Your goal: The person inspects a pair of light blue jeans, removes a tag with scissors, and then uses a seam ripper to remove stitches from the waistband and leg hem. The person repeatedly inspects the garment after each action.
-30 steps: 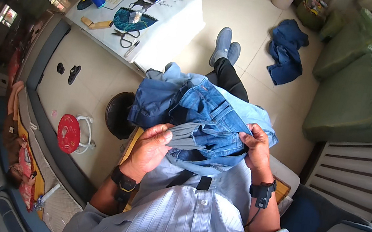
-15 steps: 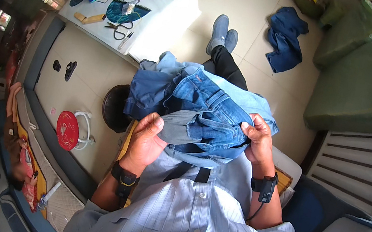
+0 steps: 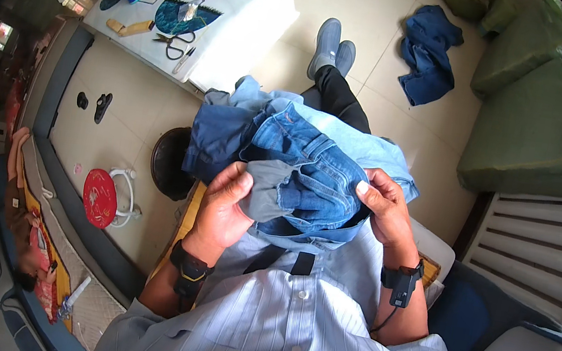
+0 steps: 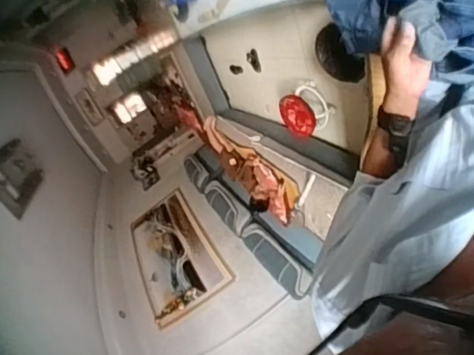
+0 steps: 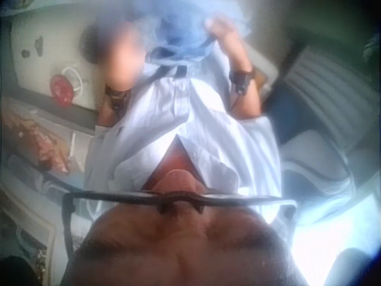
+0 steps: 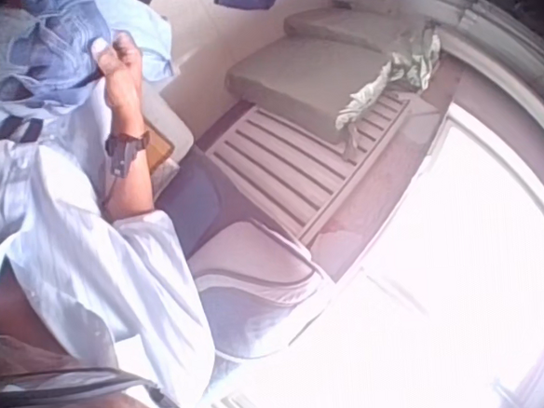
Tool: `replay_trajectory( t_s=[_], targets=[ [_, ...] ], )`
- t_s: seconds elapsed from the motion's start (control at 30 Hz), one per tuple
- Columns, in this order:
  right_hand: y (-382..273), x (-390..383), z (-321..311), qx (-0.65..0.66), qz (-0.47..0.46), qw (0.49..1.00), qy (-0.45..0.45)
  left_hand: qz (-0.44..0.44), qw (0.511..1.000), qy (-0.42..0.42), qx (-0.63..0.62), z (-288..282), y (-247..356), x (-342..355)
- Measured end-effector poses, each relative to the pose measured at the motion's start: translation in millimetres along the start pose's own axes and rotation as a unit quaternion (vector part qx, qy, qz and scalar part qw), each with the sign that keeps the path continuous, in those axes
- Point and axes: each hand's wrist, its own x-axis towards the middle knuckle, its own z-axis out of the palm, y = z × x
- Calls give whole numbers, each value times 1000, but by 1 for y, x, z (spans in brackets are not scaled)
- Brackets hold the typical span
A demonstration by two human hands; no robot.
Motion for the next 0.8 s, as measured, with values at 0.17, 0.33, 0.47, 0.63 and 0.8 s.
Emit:
replay_trajectory(
  t_s=[0.17,0.33,0.47,0.63,0.8],
  targets=[
    [-22,4,15,-17,8,998,-51,-24,999,-3,29,21,5,-6],
    [-54,6,45,-434,-65,898,-11,3,990,16,139,19,2,-15],
    [-51,11,65,-553,-196,810,0,8,993,41,109,31,5,-19],
    [-40,23,73,-478,-132,868,-36,46,999,17,10,29,8,-17],
    [-41,29,67,-361,-80,928,-40,57,996,46,-52,11,8,-18]
  ],
)
